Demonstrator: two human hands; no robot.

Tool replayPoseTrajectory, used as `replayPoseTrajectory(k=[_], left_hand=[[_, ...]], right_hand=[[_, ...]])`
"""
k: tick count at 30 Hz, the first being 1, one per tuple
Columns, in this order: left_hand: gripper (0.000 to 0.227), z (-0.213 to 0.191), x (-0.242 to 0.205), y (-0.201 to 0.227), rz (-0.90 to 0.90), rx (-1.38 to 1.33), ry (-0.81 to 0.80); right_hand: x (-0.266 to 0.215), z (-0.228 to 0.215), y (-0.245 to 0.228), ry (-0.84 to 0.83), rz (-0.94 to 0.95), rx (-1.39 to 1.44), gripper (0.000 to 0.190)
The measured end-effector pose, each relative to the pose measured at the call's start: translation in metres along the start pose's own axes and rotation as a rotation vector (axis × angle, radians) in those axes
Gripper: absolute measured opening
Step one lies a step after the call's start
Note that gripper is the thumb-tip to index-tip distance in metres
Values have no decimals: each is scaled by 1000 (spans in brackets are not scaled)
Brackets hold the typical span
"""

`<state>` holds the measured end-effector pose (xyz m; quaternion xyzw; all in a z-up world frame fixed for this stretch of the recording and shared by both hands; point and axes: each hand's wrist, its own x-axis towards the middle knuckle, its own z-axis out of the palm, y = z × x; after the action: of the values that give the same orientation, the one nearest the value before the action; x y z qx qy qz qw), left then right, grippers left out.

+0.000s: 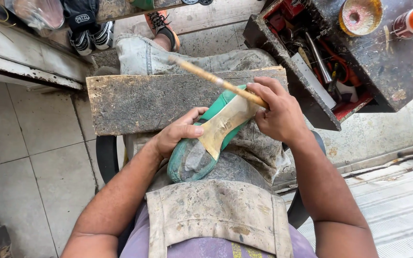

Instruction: The person paints the sole and upper parts of a green shoe using a brush dipped in a container of paint. The shoe is held in the left hand and rests on the person's lap while the right hand applies the paint.

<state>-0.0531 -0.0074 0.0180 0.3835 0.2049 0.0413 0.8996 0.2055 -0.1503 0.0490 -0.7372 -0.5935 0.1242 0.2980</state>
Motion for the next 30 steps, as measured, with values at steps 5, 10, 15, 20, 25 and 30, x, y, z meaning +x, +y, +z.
replayPoseTrajectory(k=[5, 10, 15, 20, 25, 30], left_hand=[[80, 13, -9, 4, -40, -50, 72], [75, 7, -5, -12, -56, -68, 65], [75, -9, -1, -36, -134, -453, 70], [82, 6, -8, -10, -211, -678, -268], [90, 6, 15, -3, -146, -655, -353], [91, -2, 26, -21, -197, -631, -229]], right_hand=[[-23, 0, -15, 99, -148, -16, 58], [-44, 1, -72, -13, -142, 313, 42], [-52, -16, -75, -117, -32, 1090, 11], [-60, -53, -14, 276, 72, 1016, 41], [-35, -105, 49, 686, -63, 522, 57], [13, -134, 111, 725, 254, 504, 9]])
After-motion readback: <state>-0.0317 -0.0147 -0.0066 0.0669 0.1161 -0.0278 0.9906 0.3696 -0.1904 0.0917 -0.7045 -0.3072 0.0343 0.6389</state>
